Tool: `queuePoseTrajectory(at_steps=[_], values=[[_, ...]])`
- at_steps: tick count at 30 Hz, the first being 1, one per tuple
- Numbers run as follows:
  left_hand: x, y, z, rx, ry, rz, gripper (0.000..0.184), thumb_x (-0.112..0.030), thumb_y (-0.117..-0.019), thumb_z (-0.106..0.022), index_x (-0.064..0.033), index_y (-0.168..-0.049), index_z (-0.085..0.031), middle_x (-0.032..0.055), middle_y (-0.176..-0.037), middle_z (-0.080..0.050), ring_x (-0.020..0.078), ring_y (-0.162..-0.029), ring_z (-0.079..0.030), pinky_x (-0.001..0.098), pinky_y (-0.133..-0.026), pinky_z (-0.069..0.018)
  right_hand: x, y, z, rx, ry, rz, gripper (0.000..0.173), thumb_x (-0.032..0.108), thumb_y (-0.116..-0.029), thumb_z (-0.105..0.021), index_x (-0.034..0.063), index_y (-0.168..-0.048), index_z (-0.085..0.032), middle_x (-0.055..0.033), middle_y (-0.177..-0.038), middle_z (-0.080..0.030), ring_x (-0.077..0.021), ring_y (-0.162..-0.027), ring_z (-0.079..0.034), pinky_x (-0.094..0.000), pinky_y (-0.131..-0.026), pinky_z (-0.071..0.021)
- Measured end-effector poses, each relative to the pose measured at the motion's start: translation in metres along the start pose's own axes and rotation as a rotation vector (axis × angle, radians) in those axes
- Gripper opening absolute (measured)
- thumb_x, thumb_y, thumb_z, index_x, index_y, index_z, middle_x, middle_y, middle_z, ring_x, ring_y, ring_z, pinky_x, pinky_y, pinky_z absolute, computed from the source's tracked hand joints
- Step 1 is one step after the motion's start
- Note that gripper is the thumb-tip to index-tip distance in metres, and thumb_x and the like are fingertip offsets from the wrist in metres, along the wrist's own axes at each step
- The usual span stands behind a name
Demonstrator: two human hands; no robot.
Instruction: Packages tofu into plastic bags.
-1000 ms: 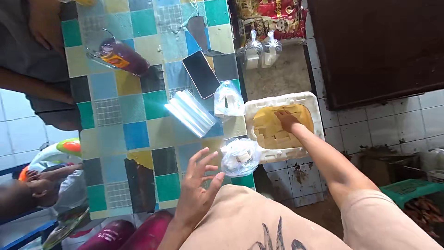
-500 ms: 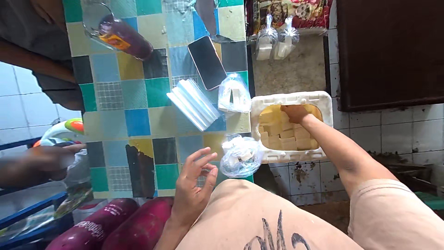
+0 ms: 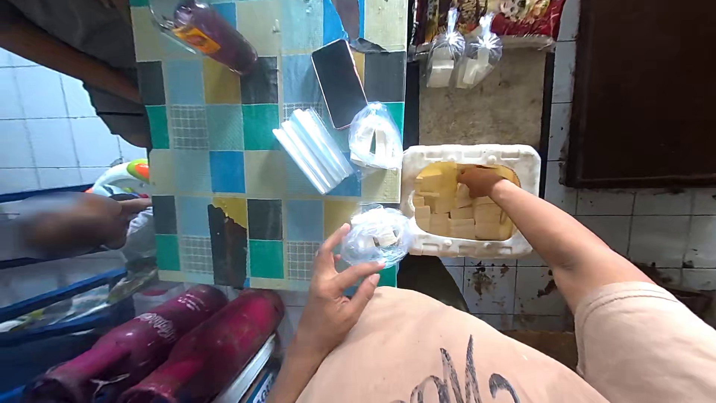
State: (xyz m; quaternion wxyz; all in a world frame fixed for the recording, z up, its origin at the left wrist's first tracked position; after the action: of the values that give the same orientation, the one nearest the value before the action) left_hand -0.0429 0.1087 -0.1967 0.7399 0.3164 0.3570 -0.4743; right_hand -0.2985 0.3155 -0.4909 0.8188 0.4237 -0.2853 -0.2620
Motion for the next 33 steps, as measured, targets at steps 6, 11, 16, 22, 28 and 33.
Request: queuePoseTrajectory(at_steps=[6, 11, 16, 22, 28, 33], values=[[-0.001, 0.001, -0.008, -0.1, -0.167, 0.225, 0.03, -0.038, -0.098, -0.061, -0.0169, -0.107, -0.081, 0.025, -0.153, -0.041, 0.0274, -0.132, -0.052, 0.0382, -0.102, -0.0494, 0.003, 0.008, 0.007, -0.055, 0.019, 0.118, 0.04, 0.003, -0.0911, -0.072, -0.0017, -0.13, -0.062, -0.0305, -0.123, -0.065, -0.0514, -0.119, -0.06, -0.0693, -0.099, -0.046], [0.003, -0.007, -0.014, -0.015, -0.304, 0.375, 0.035, -0.042, -0.1001, -0.06, -0.0182, -0.12, -0.077, 0.024, -0.152, -0.044, 0.0324, -0.11, -0.066, 0.0481, -0.084, -0.0568, 0.002, 0.022, 0.031, -0.235, -0.533, 0.007, 0.054, 0.018, -0.0902, -0.08, -0.0061, -0.133, -0.059, -0.0322, -0.126, -0.063, -0.0481, -0.122, -0.06, -0.0665, -0.105, -0.0433], [0.013, -0.028, -0.02, 0.054, -0.33, 0.38, 0.025, -0.018, -0.1, -0.065, -0.0105, -0.122, -0.074, 0.0219, -0.134, -0.057, 0.026, -0.083, -0.067, 0.0431, -0.075, -0.0566, 0.027, 0.07, -0.001, -0.224, -1.622, -0.109, 0.052, 0.007, -0.0963, -0.069, 0.0043, -0.143, -0.047, -0.0144, -0.122, -0.064, -0.0232, -0.101, -0.067, -0.0429, -0.084, -0.0587], [0.004, -0.035, -0.011, 0.055, -0.159, 0.212, 0.045, 0.01, -0.0904, -0.056, -0.004, -0.132, -0.067, 0.0213, -0.142, -0.054, 0.0278, -0.1, -0.065, 0.0411, -0.079, -0.0545, 0.05, 0.129, 0.016, -0.593, -1.669, -0.055, 0.049, 0.005, -0.0943, -0.072, 0.0023, -0.138, -0.051, -0.0141, -0.12, -0.065, -0.0201, -0.099, -0.067, -0.04, -0.087, -0.058], [0.003, -0.037, -0.001, 0.135, 0.006, 0.276, 0.043, 0.001, -0.1028, -0.048, -0.0047, -0.144, -0.055, 0.0188, -0.144, -0.051, 0.023, -0.089, -0.068, 0.0382, -0.077, -0.0586, 0.185, 0.215, 0.08, -0.662, -1.728, 0.534, 0.036, 0.001, -0.094, -0.062, 0.0157, -0.127, -0.058, 0.0024, -0.105, -0.073, -0.0074, -0.088, -0.071, -0.028, -0.078, -0.0619], [0.003, -0.027, 0.01, 0.019, 0.089, 0.239, 0.046, 0.007, -0.0994, -0.044, 0.0018, -0.144, -0.053, 0.0225, -0.153, -0.043, 0.0278, -0.096, -0.068, 0.0432, -0.082, -0.0577, 0.241, 0.218, 0.098, -0.997, -0.872, 0.555, 0.035, 0.003, -0.0858, -0.079, -0.0001, -0.118, -0.066, -0.012, -0.098, -0.074, -0.0184, -0.082, -0.072, -0.0391, -0.076, -0.0615]])
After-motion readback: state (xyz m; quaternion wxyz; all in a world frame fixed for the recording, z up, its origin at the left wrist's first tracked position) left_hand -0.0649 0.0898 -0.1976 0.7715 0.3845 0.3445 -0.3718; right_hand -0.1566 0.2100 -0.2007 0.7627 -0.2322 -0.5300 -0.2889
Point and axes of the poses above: each hand's wrist, its own y-axis away from the middle knuckle, its own z-axis out of the back of the hand, x = y × z, the point moved 10 cm from there along -y, towards the middle knuckle
